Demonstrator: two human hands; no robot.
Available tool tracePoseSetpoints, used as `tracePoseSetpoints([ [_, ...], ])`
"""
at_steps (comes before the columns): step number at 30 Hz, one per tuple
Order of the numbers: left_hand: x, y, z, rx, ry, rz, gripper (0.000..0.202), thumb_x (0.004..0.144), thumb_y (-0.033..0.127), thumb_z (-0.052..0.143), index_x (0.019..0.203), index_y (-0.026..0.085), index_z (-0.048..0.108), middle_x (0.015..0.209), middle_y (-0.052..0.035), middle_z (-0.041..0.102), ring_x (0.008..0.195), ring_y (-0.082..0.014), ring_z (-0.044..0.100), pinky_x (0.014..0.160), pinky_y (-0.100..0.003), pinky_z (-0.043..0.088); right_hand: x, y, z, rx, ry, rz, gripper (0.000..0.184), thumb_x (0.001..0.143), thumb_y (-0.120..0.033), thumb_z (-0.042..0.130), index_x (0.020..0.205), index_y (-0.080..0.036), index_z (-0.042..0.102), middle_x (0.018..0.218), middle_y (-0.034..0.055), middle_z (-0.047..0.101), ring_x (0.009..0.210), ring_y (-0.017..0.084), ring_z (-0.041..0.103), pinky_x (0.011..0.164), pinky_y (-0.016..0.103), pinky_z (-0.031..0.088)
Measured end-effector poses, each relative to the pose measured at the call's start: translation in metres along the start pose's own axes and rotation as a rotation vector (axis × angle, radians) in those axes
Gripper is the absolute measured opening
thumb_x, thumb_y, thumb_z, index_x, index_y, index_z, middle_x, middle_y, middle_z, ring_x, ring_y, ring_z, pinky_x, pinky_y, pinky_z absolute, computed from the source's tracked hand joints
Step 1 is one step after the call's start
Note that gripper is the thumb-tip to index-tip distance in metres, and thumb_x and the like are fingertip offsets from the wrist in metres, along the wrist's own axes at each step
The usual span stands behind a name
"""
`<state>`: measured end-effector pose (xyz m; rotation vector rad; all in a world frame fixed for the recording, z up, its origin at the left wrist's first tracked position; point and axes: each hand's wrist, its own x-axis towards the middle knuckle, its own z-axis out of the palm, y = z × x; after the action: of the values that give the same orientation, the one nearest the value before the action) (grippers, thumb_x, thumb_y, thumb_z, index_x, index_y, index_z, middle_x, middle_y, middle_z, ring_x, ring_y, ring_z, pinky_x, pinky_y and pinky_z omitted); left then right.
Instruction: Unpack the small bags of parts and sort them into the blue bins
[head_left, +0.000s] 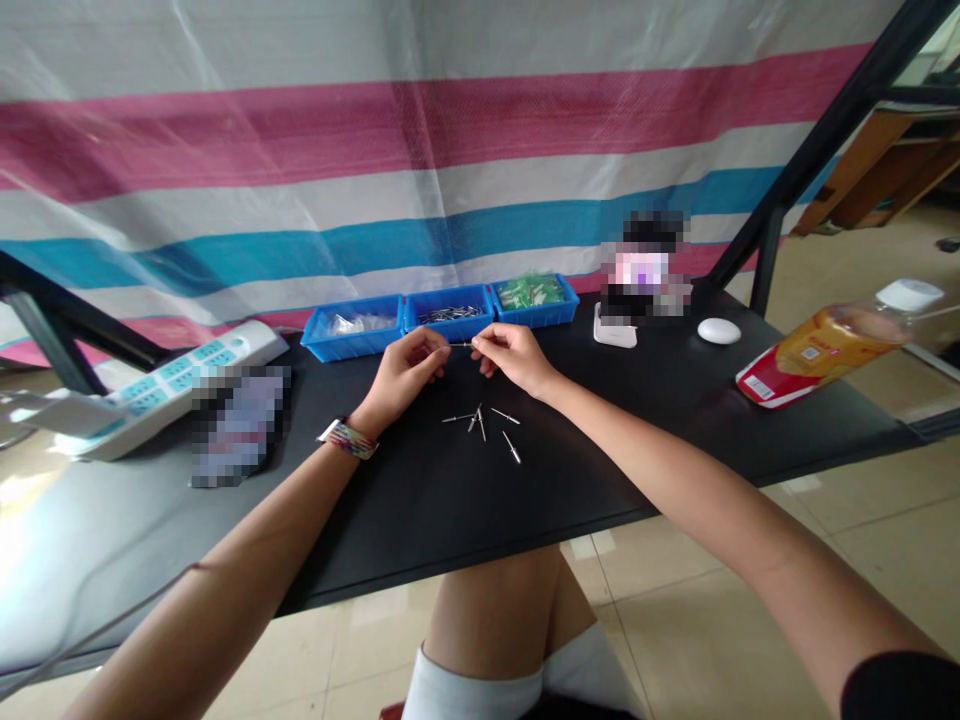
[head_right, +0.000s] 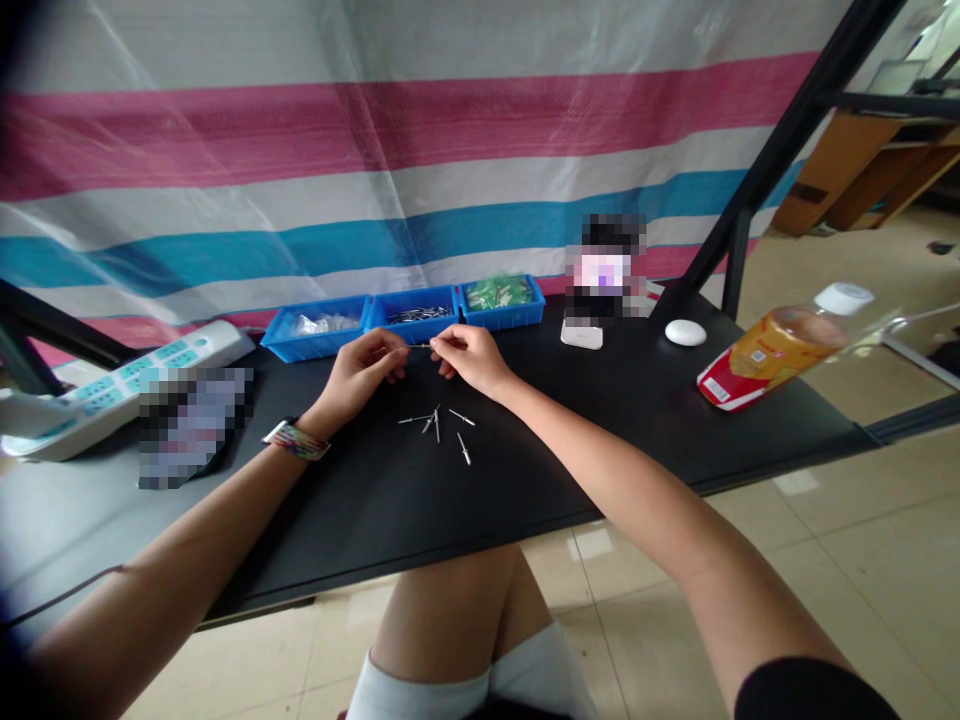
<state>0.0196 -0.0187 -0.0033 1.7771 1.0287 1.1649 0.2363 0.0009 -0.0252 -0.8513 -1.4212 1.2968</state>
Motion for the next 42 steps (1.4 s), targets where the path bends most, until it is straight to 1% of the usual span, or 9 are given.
tracePoseSetpoints([
  [11, 0.000, -0.004, -0.003, 0.038, 0.014, -0.027, 0.030, 0.095, 0.047, 0.072, 0.086, 0.019, 0.068, 0.079, -0.0027, 0.067, 0.068, -0.0154, 0.066, 0.058, -0.024, 0.051, -0.004, -0.009, 0.000, 0.053, 0.025, -0.007, 0.032, 0.073, -0.041, 0.087, 0.091, -0.020, 0.071, 0.082, -0.0008, 0.074, 0.061, 0.012, 0.066, 0.056, 0.024, 0.058],
  [21, -0.001, 0.002, 0.000, 0.056, 0.014, -0.022, 0.042, 0.097, 0.059, 0.069, 0.087, 0.019, 0.069, 0.075, -0.0035, 0.065, 0.066, -0.0153, 0.064, 0.057, -0.024, 0.049, -0.006, -0.011, 0.005, 0.018, 0.058, -0.054, 0.024, 0.073, -0.038, 0.083, 0.082, -0.019, 0.070, 0.073, -0.0018, 0.068, 0.059, 0.013, 0.065, 0.056, 0.026, 0.058],
  [27, -0.001, 0.005, 0.000, 0.023, 0.019, -0.054, 0.044, 0.097, 0.061, 0.066, 0.087, 0.018, 0.069, 0.075, -0.0039, 0.066, 0.064, -0.0155, 0.065, 0.056, -0.025, 0.050, 0.013, -0.017, 0.011, 0.032, 0.244, -0.143, 0.026, 0.076, -0.042, 0.082, 0.083, -0.021, 0.068, 0.073, -0.0010, 0.070, 0.061, 0.014, 0.068, 0.061, 0.028, 0.061],
  [31, -0.001, 0.003, 0.000, 0.012, 0.015, -0.064, 0.042, 0.095, 0.058, 0.066, 0.086, 0.018, 0.069, 0.075, -0.0040, 0.066, 0.064, -0.0156, 0.064, 0.056, -0.025, 0.049, 0.020, -0.022, 0.002, -0.075, 0.269, -0.113, 0.035, 0.080, -0.046, 0.080, 0.104, -0.020, 0.078, 0.097, 0.0048, 0.079, 0.053, 0.011, 0.064, 0.046, 0.025, 0.050],
  [33, -0.001, 0.002, 0.000, 0.009, 0.011, -0.068, 0.041, 0.095, 0.057, 0.066, 0.086, 0.018, 0.069, 0.075, -0.0041, 0.066, 0.064, -0.0156, 0.064, 0.056, -0.025, 0.049, 0.015, -0.028, -0.007, -0.164, 0.277, -0.128, 0.033, 0.083, -0.042, 0.076, 0.106, -0.020, 0.081, 0.093, 0.0040, 0.078, 0.046, 0.008, 0.057, 0.042, 0.024, 0.042],
  [35, 0.000, 0.001, -0.001, 0.008, 0.004, -0.070, 0.040, 0.095, 0.057, 0.067, 0.086, 0.017, 0.069, 0.075, -0.0041, 0.066, 0.064, -0.0155, 0.064, 0.056, -0.025, 0.049, 0.005, -0.038, -0.017, -0.239, 0.231, -0.133, 0.025, 0.086, -0.039, 0.073, 0.097, -0.018, 0.081, 0.081, 0.0018, 0.074, 0.043, 0.007, 0.051, 0.042, 0.024, 0.038],
  [37, 0.000, 0.000, -0.001, 0.011, -0.006, -0.066, 0.040, 0.095, 0.056, 0.067, 0.086, 0.018, 0.070, 0.075, -0.0040, 0.066, 0.065, -0.0157, 0.065, 0.056, -0.025, 0.048, -0.009, -0.050, -0.024, -0.317, 0.052, -0.061, 0.020, 0.085, -0.037, 0.075, 0.087, -0.018, 0.079, 0.074, 0.0010, 0.071, 0.045, 0.008, 0.050, 0.044, 0.024, 0.037],
  [40, 0.000, 0.000, -0.002, 0.024, -0.018, -0.052, 0.039, 0.095, 0.056, 0.066, 0.086, 0.018, 0.070, 0.075, -0.0040, 0.066, 0.066, -0.0161, 0.065, 0.057, -0.025, 0.049, -0.035, -0.064, -0.029, -0.544, -0.255, 0.091, 0.017, 0.075, -0.031, 0.086, 0.083, -0.019, 0.077, 0.074, 0.0009, 0.073, 0.057, 0.013, 0.060, 0.051, 0.025, 0.042],
  [42, 0.000, -0.001, -0.002, 0.035, -0.022, -0.044, 0.038, 0.095, 0.054, 0.065, 0.086, 0.018, 0.070, 0.076, -0.0042, 0.067, 0.066, -0.0162, 0.065, 0.057, -0.025, 0.049, -0.053, -0.068, -0.028, -0.709, -0.325, 0.127, 0.015, 0.074, -0.025, 0.087, 0.081, -0.019, 0.075, 0.075, 0.0010, 0.074, 0.067, 0.016, 0.067, 0.060, 0.026, 0.047],
])
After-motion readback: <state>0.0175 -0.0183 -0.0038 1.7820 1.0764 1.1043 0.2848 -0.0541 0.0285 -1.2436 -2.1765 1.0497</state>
